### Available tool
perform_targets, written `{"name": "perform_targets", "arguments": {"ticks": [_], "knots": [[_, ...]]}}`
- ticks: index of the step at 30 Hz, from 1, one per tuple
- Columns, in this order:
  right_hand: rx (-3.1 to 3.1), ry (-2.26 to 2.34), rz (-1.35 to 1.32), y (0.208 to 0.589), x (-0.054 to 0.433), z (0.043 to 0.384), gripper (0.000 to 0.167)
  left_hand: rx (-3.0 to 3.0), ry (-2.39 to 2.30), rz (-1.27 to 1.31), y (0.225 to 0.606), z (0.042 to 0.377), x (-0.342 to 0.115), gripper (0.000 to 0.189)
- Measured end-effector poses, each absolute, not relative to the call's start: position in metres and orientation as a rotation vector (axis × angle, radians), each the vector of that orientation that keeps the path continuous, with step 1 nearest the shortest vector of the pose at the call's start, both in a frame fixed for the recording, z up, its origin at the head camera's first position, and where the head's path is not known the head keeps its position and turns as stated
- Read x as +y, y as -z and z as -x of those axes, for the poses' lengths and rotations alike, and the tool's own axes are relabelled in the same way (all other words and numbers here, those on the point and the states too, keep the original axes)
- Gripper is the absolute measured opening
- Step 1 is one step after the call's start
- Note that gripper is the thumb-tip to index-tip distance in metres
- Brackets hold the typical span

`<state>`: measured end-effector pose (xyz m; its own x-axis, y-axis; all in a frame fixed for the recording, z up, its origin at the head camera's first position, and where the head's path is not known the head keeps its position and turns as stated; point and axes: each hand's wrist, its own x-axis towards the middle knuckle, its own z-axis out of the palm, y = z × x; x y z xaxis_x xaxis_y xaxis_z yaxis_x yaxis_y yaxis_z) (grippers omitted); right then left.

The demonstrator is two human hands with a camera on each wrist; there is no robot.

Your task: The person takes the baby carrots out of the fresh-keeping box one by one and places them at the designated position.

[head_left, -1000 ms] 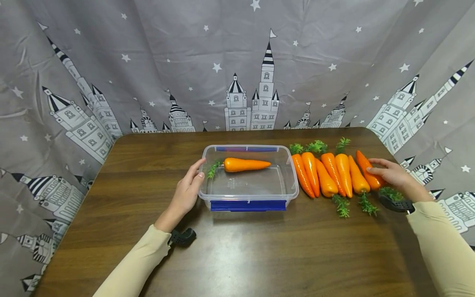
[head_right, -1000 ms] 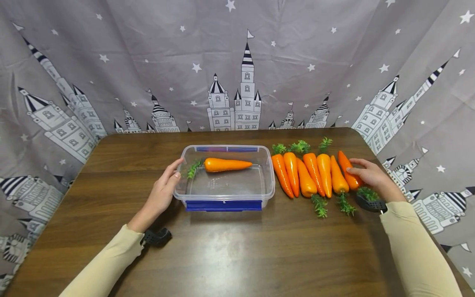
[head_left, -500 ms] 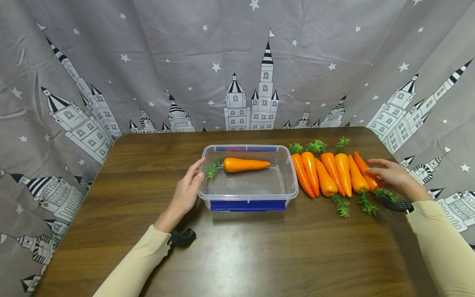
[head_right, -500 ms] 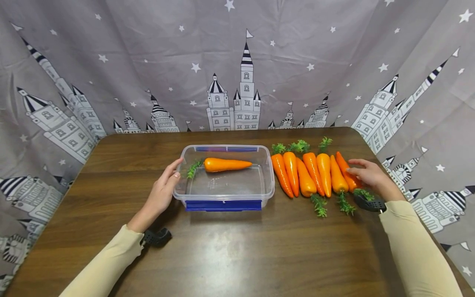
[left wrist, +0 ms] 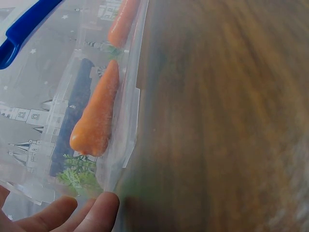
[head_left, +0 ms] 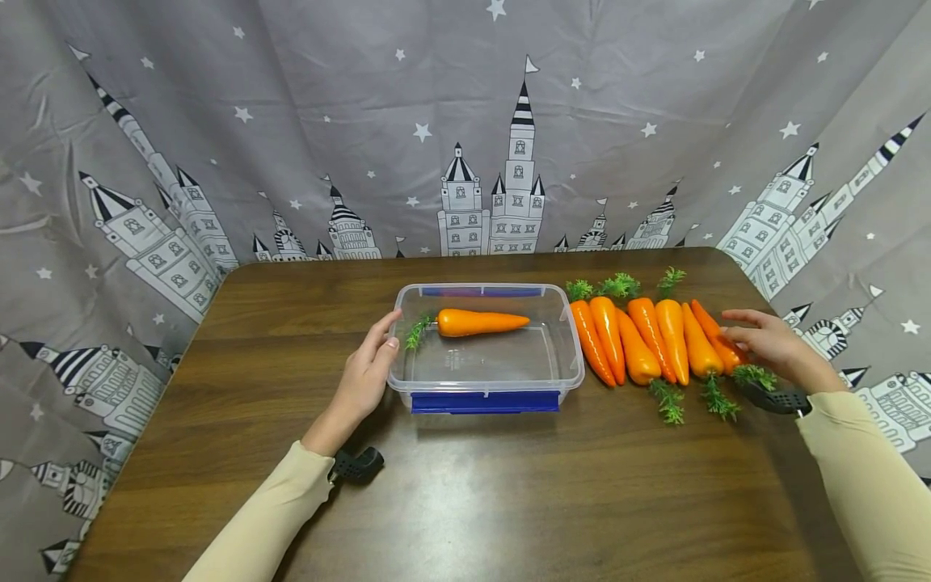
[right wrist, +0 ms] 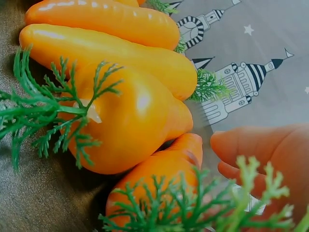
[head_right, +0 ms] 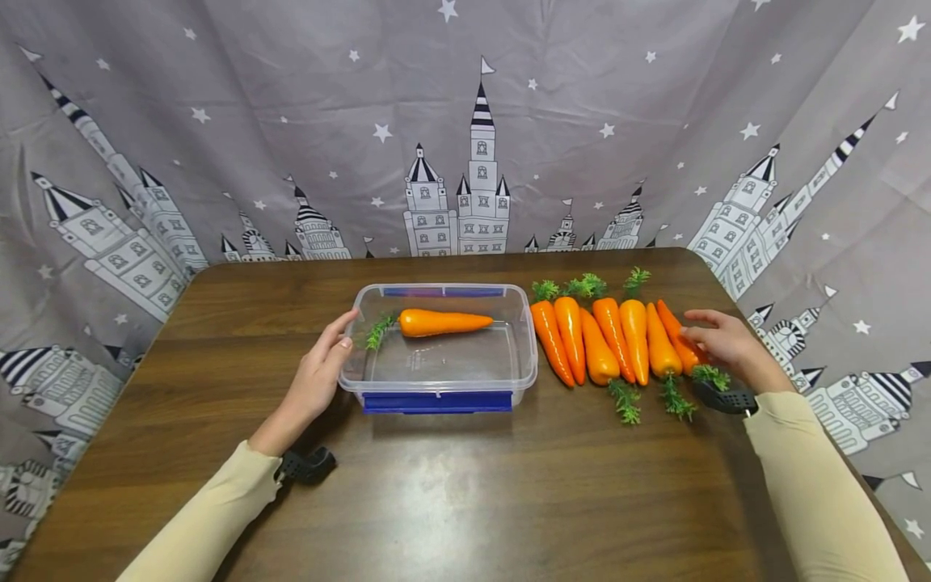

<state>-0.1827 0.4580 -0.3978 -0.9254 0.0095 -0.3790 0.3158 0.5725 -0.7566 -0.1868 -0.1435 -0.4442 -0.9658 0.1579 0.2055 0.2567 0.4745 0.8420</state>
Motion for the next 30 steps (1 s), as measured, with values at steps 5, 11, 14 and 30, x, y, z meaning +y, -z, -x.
{"name": "perform_targets", "arguments": {"ticks": [5,11,14,30], "knots": [[2.460,1.318,-0.264,0.396,0.458,0.182,0.068,-2.611,1.522,0.374,0.444,0.187,-0.144,0.048],[2.485,1.285,-0.272,0.389,0.459,0.182,0.069,-2.603,1.508,0.376,0.443,0.186,-0.143,0.048],[2.487,1.294,-0.274,0.386,0.458,0.182,0.070,-2.606,1.490,0.369,0.442,0.186,-0.142,0.048],[2.598,1.104,-0.184,0.358,0.430,0.189,0.070,-2.607,1.490,0.378,0.443,0.186,-0.142,0.048]]}}
